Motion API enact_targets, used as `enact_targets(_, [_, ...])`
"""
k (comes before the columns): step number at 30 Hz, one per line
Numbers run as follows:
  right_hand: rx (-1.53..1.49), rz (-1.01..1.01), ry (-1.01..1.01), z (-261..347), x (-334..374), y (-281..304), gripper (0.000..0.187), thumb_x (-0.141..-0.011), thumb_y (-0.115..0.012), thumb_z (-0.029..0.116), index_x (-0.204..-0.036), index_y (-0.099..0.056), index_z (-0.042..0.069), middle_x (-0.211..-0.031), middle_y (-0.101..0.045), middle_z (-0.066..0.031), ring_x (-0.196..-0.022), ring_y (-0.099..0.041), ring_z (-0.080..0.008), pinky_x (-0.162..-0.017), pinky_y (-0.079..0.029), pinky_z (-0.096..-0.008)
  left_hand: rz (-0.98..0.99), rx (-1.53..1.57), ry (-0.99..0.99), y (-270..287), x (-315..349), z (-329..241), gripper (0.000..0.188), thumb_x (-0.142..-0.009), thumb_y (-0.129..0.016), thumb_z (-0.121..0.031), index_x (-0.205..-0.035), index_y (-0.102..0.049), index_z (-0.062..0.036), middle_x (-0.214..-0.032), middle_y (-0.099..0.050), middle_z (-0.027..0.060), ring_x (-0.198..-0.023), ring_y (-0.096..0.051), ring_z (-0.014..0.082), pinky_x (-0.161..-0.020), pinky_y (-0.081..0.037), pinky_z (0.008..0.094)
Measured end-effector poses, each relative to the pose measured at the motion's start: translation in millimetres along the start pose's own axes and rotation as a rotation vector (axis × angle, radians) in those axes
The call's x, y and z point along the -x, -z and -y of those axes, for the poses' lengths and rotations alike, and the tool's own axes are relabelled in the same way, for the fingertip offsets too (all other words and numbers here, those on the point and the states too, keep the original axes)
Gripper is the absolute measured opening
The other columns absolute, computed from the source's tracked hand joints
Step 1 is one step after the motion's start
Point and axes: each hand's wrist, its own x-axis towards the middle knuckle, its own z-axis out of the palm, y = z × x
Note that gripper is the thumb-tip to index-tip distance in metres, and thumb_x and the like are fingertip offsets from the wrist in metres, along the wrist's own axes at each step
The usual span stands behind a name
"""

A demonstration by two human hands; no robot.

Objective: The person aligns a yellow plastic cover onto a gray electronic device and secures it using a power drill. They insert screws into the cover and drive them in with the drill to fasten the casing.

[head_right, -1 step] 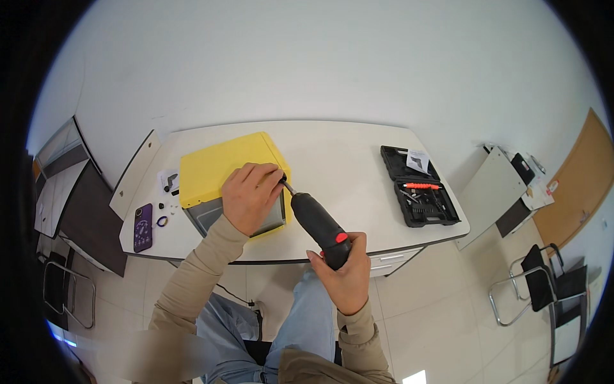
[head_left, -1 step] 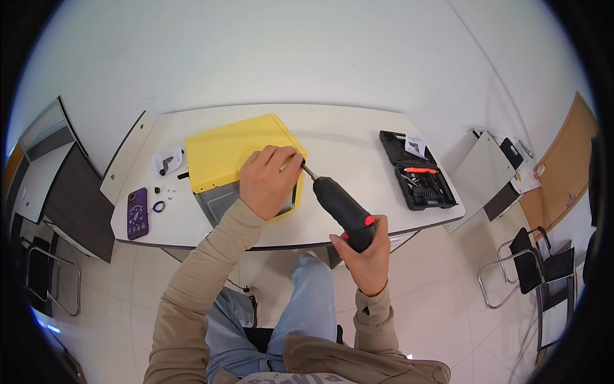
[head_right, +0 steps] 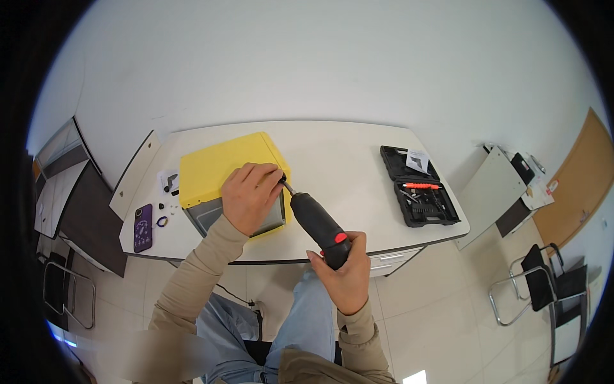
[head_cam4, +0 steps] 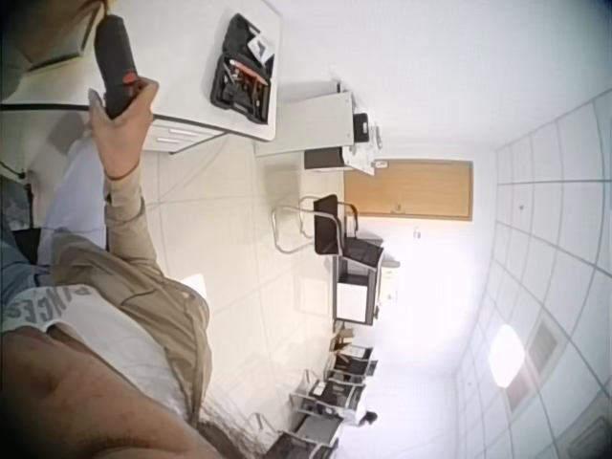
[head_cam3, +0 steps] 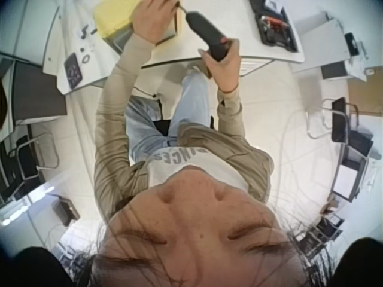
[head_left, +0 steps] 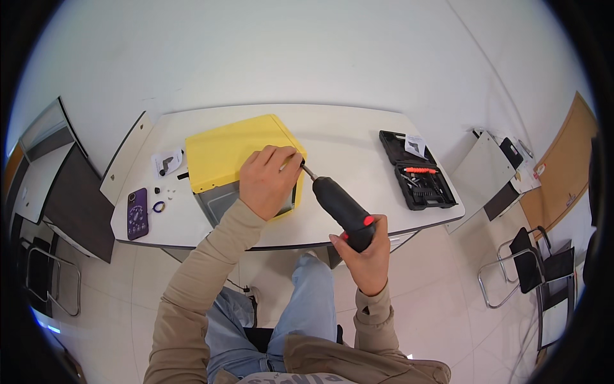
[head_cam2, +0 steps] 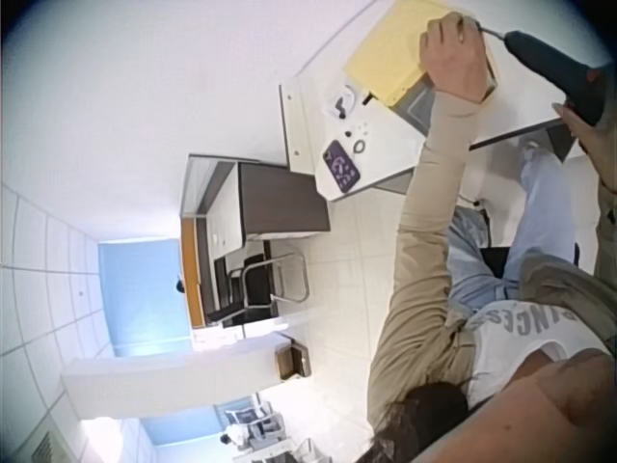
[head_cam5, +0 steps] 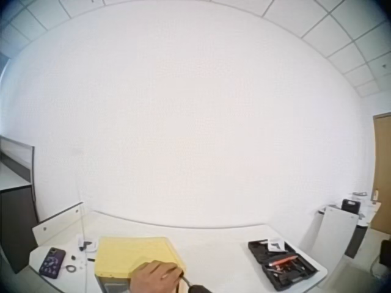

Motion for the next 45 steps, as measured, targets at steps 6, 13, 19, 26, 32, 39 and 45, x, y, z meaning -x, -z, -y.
enact_targets(6, [0.035, -0.025, 0.034, 1.1, -2.4, -0.6, 0.048, -0.075, -0.082, 0.002, -0.104, -0.044, 0.001, -0.08, -0.062, -0.0059, -0.071, -0.058, -0.0098, -0.065, -0.051, -0.026, 0.01, 0.011, 0.006, 1.7, 0.0, -0.1, 0.033, -0.069, -0.079, -0.007, -0.1, -0.07, -0.0078, -0.1, -0.067, 0.0024, -0.089, -0.063, 0.0217, -0.073, -0.051, 0.0351])
enact_targets(13, [0.109, -0.035, 0.025, -2.4, -3.3, 0.7, 0.039, -0.077, -0.081, 0.005, -0.095, -0.047, 0.001, -0.073, -0.061, -0.0076, -0.066, -0.055, -0.011, -0.063, -0.049, -0.0274, 0.009, 0.015, 0.01, 2.6, -1.3, -0.5, 0.032, -0.069, -0.079, -0.006, -0.1, -0.07, -0.0077, -0.1, -0.067, 0.0024, -0.089, -0.063, 0.0216, -0.073, -0.051, 0.0351])
enact_targets(19, [0.182, -0.028, 0.058, 5.5, -3.4, 2.3, 0.037, -0.077, -0.08, 0.004, -0.093, -0.047, 0.001, -0.074, -0.063, -0.0092, -0.067, -0.057, -0.0111, -0.064, -0.05, -0.0275, 0.011, 0.001, 0.0, 2.7, -1.2, -1.1, 0.033, -0.068, -0.079, -0.006, -0.1, -0.07, -0.0078, -0.1, -0.067, 0.0026, -0.089, -0.063, 0.0217, -0.073, -0.051, 0.035])
enact_targets(26, [0.076, 0.003, 0.07, 12.8, -3.3, 0.4, 0.049, -0.08, -0.077, 0.0, -0.118, -0.045, 0.001, -0.08, -0.063, -0.0076, -0.067, -0.062, -0.0132, -0.065, -0.051, -0.0266, 0.009, -0.001, -0.004, 2.0, 0.2, 0.1, 0.034, -0.068, -0.08, -0.006, -0.101, -0.07, -0.0077, -0.1, -0.067, 0.0027, -0.088, -0.063, 0.0218, -0.072, -0.05, 0.0354])
enact_targets(32, [0.05, -0.001, 0.02, 7.9, -0.6, -2.0, 0.06, -0.081, -0.078, 0.004, -0.129, -0.043, 0.002, -0.076, -0.062, -0.0126, -0.06, -0.061, -0.0197, -0.057, -0.047, -0.0301, 0.016, 0.001, -0.007, 2.6, -1.4, -0.2, 0.033, -0.069, -0.079, -0.006, -0.101, -0.07, -0.0076, -0.099, -0.067, 0.0026, -0.088, -0.063, 0.022, -0.072, -0.05, 0.0358])
enact_targets(39, [0.075, -0.003, 0.034, 7.1, -2.6, -4.0, 0.061, -0.081, -0.079, 0.007, -0.13, -0.043, 0.002, -0.071, -0.061, -0.0145, -0.058, -0.061, -0.0247, -0.055, -0.046, -0.0331, 0.018, 0.002, 0.001, 1.6, -1.8, 0.2, 0.032, -0.07, -0.079, -0.006, -0.1, -0.07, -0.0075, -0.099, -0.067, 0.0024, -0.088, -0.063, 0.022, -0.071, -0.05, 0.0357])
enact_targets(45, [0.055, -0.003, 0.036, 7.9, -3.2, -4.1, 0.062, -0.081, -0.079, 0.007, -0.131, -0.043, 0.002, -0.072, -0.061, -0.0147, -0.059, -0.061, -0.025, -0.055, -0.046, -0.0335, 0.026, 0.011, 0.008, 2.4, -3.2, -0.6, 0.032, -0.069, -0.079, -0.006, -0.1, -0.07, -0.0077, -0.099, -0.067, 0.0025, -0.087, -0.063, 0.0222, -0.072, -0.05, 0.0355])
